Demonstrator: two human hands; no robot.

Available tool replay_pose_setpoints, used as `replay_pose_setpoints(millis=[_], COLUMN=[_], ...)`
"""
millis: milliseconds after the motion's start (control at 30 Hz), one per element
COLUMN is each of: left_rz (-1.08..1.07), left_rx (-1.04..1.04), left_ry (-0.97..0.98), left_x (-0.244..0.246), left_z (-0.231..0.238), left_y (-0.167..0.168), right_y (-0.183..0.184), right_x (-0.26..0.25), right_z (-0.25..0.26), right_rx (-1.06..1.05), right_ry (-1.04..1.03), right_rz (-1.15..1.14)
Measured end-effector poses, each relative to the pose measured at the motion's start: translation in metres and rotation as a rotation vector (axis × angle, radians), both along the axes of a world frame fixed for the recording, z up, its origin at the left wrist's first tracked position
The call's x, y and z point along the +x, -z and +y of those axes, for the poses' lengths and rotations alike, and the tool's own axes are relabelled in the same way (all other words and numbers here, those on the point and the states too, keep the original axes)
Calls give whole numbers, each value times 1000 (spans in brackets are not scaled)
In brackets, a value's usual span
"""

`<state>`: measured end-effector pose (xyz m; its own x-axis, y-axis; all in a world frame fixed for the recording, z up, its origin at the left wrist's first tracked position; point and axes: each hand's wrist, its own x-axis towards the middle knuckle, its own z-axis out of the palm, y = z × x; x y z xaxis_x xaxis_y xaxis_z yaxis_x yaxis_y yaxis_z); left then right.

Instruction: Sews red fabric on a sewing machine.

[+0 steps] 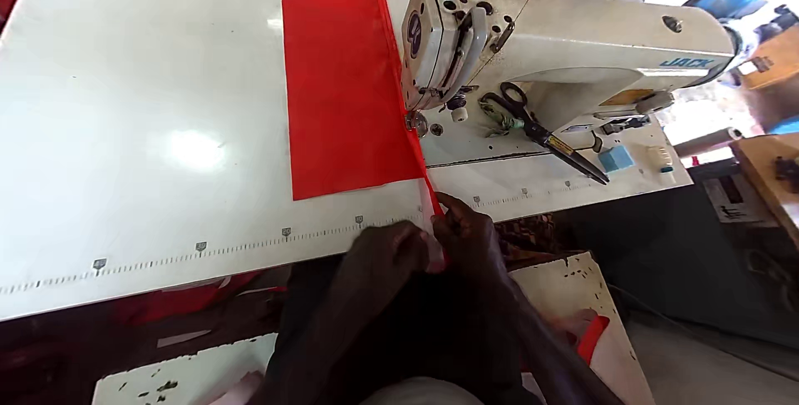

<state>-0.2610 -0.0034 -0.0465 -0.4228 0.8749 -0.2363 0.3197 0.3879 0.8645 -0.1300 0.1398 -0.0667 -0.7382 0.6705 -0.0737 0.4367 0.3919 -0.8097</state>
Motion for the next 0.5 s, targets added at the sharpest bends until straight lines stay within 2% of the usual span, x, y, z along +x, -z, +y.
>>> replay_pose_setpoints(millis=[100,233,367,500], left_rz=[343,581,595,620], left_rx=[168,270,280,258], left_ry=[-69,22,-16,-69], left_x=[-30,-51,-44,-33], left_z=[18,55,62,52], left_y=[0,19,29,35], right_y=[2,-1,-2,0], right_x=[-2,-5,-4,-4], right_z=[-3,-5,0,0], right_rx=[184,239,32,21], right_ry=[-43,-87,-48,-50], right_rz=[-30,-53,-20,28])
